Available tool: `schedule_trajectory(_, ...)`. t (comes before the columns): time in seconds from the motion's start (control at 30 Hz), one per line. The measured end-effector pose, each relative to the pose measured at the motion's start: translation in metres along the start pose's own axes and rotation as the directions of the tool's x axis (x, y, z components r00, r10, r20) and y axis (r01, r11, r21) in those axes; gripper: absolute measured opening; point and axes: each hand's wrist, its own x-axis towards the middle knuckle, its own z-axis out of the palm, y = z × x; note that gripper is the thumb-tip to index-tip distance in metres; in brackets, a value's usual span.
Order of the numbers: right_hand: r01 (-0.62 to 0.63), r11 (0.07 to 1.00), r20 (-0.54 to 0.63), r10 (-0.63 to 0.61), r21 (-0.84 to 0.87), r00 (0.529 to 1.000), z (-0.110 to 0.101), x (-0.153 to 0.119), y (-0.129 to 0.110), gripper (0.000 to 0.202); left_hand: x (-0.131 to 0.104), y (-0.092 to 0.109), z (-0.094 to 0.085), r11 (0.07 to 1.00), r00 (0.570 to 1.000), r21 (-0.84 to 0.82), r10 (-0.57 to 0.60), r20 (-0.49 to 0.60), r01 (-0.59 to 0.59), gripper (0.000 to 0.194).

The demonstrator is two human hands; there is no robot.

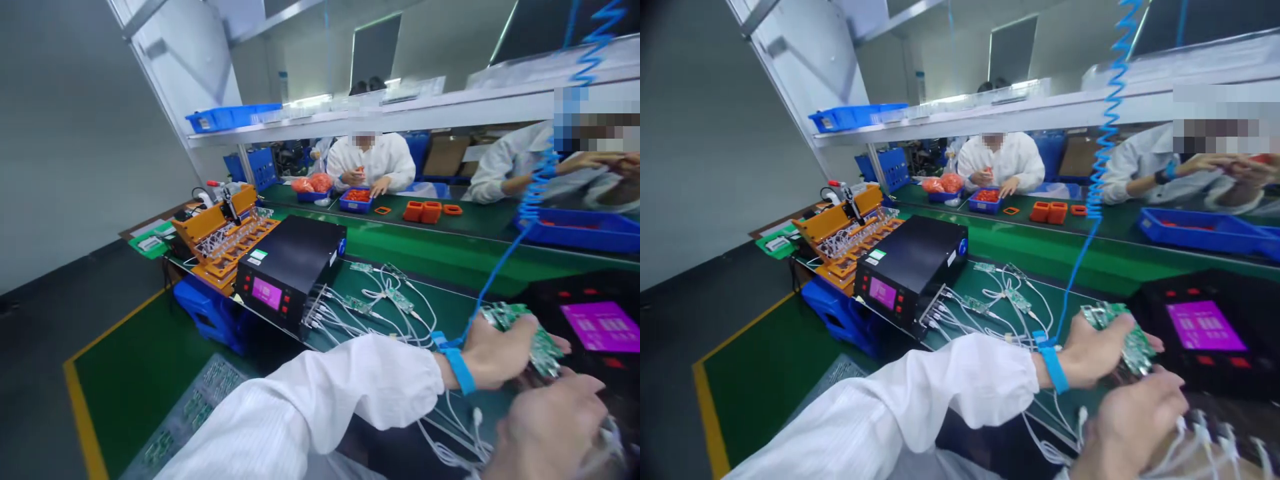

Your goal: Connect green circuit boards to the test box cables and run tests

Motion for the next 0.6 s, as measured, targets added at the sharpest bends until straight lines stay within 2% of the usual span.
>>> schedule_trajectory(0.07, -0.111, 0.981, -0.159, 0.085, -0.162, 0.984, 0.004, 0.007, 0.003, 0.081, 0.016, 0.003, -0.004, 0.981, 0.995, -0.174, -0.091, -0.048, 0.082, 0.041)
schedule_trajectory(0.1, -0.165, 0.945, -0.173, 0.119, -0.283, 0.978, 0.008, 0.013, 0.005, 0.081, 0.024, 0.007, -0.007, 0.964, 0.986, -0.242, -0.140, -0.091, 0.114, 0.035)
schedule_trajectory(0.17, -0.177, 0.786, 0.015, 0.231, -0.592, 0.973, 0.019, 0.028, 0.012, 0.075, 0.035, 0.017, -0.015, 0.936, 0.966, -0.319, -0.205, -0.159, 0.147, 0.024)
schedule_trajectory(0.2, -0.152, 0.684, 0.109, 0.323, -0.713, 0.940, 0.025, 0.035, 0.016, 0.070, 0.038, 0.023, -0.019, 0.929, 0.958, -0.334, -0.225, -0.176, 0.157, 0.020)
schedule_trajectory(0.27, -0.099, 0.550, 0.179, 0.430, -0.830, 0.885, 0.035, 0.042, 0.021, 0.059, 0.038, 0.034, -0.026, 0.921, 0.944, -0.337, -0.269, -0.189, 0.195, 0.017)
schedule_trajectory(0.3, -0.079, 0.521, 0.172, 0.417, -0.850, 0.893, 0.039, 0.042, 0.023, 0.055, 0.035, 0.038, -0.029, 0.919, 0.940, -0.328, -0.289, -0.181, 0.219, 0.016)
schedule_trajectory(0.4, 0.003, 0.521, 0.176, 0.282, -0.854, 0.943, 0.048, 0.035, 0.023, 0.052, 0.026, 0.047, -0.038, 0.930, 0.946, -0.262, -0.297, -0.129, 0.256, 0.018)
schedule_trajectory(0.6, -0.047, 0.600, 0.136, 0.255, -0.799, 0.957, 0.058, 0.038, 0.031, 0.030, 0.032, 0.040, -0.056, 0.942, 0.955, -0.183, -0.294, -0.043, 0.282, 0.034)
